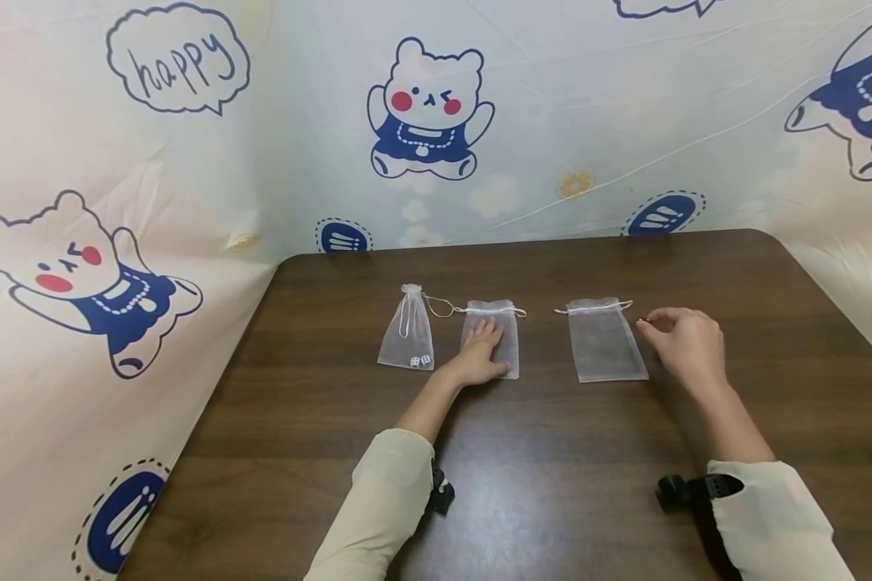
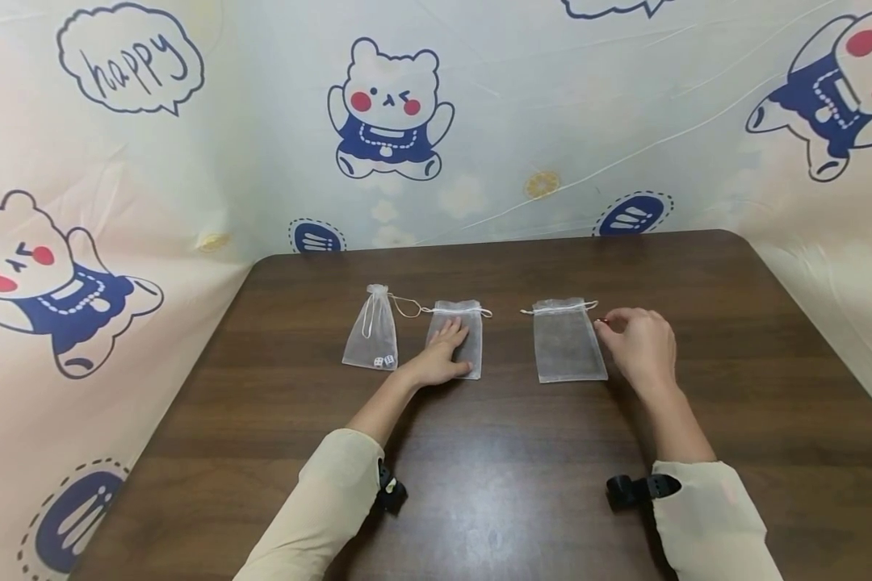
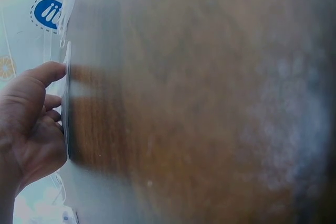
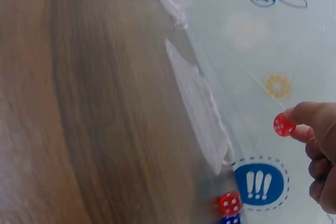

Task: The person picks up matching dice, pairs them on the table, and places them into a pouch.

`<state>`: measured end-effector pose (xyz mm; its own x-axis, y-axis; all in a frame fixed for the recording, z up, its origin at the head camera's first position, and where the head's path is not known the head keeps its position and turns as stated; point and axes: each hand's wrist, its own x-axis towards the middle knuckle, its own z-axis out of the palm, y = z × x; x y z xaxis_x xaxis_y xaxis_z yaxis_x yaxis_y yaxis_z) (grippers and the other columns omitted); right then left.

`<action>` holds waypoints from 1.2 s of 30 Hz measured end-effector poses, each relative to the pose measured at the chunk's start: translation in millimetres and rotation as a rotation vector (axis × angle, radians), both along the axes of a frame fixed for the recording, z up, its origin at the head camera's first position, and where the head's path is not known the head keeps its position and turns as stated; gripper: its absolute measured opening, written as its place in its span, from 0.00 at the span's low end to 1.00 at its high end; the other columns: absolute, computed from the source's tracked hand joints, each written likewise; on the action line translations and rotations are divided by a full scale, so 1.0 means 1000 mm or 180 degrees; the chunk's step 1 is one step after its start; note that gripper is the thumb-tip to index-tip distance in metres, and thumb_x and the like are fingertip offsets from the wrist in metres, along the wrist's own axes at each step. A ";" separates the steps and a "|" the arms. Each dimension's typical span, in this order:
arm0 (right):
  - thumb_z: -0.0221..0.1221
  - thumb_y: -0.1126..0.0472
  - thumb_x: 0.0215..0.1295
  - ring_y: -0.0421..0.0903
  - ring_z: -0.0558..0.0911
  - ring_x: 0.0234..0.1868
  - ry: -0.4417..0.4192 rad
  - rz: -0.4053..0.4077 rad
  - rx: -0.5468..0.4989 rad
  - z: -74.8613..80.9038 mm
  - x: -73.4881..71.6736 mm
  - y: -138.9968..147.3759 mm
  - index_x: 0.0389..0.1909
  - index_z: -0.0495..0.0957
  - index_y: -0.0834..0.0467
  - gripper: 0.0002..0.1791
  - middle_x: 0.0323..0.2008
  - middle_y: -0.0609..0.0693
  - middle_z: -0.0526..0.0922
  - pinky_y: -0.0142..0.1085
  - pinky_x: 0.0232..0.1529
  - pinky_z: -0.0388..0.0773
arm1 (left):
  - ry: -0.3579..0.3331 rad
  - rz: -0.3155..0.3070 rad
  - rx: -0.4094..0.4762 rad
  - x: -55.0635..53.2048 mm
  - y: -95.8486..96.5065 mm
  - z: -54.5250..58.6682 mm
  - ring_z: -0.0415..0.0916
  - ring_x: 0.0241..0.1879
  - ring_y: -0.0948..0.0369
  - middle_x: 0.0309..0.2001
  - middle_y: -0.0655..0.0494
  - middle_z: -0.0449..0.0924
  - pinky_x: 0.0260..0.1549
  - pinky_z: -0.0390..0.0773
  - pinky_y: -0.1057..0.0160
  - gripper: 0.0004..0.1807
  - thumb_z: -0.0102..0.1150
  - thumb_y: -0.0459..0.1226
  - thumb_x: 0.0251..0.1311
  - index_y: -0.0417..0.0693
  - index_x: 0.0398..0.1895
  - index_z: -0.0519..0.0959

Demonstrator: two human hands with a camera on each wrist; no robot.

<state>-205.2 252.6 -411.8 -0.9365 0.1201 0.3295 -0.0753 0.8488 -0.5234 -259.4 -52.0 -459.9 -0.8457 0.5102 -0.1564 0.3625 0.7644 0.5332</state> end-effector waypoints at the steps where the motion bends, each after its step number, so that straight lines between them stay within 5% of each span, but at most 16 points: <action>1: 0.61 0.57 0.58 0.59 0.76 0.33 0.0088 0.0058 0.0016 0.002 0.001 -0.003 0.31 0.82 0.64 0.12 0.27 0.62 0.82 0.52 0.36 0.66 | 0.0001 0.0005 0.0007 0.000 0.000 0.000 0.30 0.70 0.51 0.71 0.41 0.37 0.65 0.32 0.57 0.40 0.56 0.40 0.58 0.37 0.70 0.51; 5: 0.64 0.60 0.55 0.59 0.75 0.36 0.0312 0.0315 0.0052 0.007 0.005 -0.014 0.30 0.82 0.64 0.09 0.33 0.64 0.82 0.53 0.37 0.67 | 0.0003 0.0001 -0.0001 0.000 0.000 0.000 0.30 0.70 0.51 0.71 0.41 0.37 0.65 0.32 0.57 0.40 0.56 0.40 0.58 0.37 0.70 0.51; 14: 0.69 0.64 0.47 0.47 0.67 0.24 0.0697 0.0733 0.0234 0.010 0.011 -0.041 0.27 0.82 0.63 0.08 0.16 0.50 0.73 0.39 0.24 0.61 | 0.0036 -0.0005 0.0014 -0.001 0.000 0.000 0.31 0.70 0.50 0.71 0.40 0.38 0.65 0.33 0.56 0.40 0.56 0.40 0.57 0.36 0.69 0.52; 25: 0.70 0.65 0.44 0.47 0.70 0.24 0.0825 0.1168 0.0325 0.002 0.017 -0.067 0.24 0.80 0.61 0.08 0.20 0.51 0.77 0.43 0.30 0.67 | 0.0028 0.0001 0.0013 0.000 0.001 0.000 0.31 0.70 0.51 0.71 0.40 0.38 0.65 0.32 0.57 0.39 0.56 0.39 0.57 0.35 0.69 0.52; 36: 0.70 0.61 0.45 0.49 0.76 0.29 0.0628 0.1707 0.0774 -0.013 0.019 -0.091 0.26 0.81 0.61 0.09 0.24 0.51 0.80 0.46 0.36 0.71 | 0.0058 0.0000 0.0009 -0.001 0.001 0.000 0.32 0.70 0.50 0.71 0.39 0.39 0.65 0.33 0.56 0.39 0.56 0.39 0.57 0.35 0.69 0.52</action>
<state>-185.9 161.5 -425.0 -0.7643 -0.4506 0.4613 -0.6000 0.7592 -0.2524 -260.1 -51.0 -459.7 -0.8484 0.5105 -0.1396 0.3721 0.7630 0.5286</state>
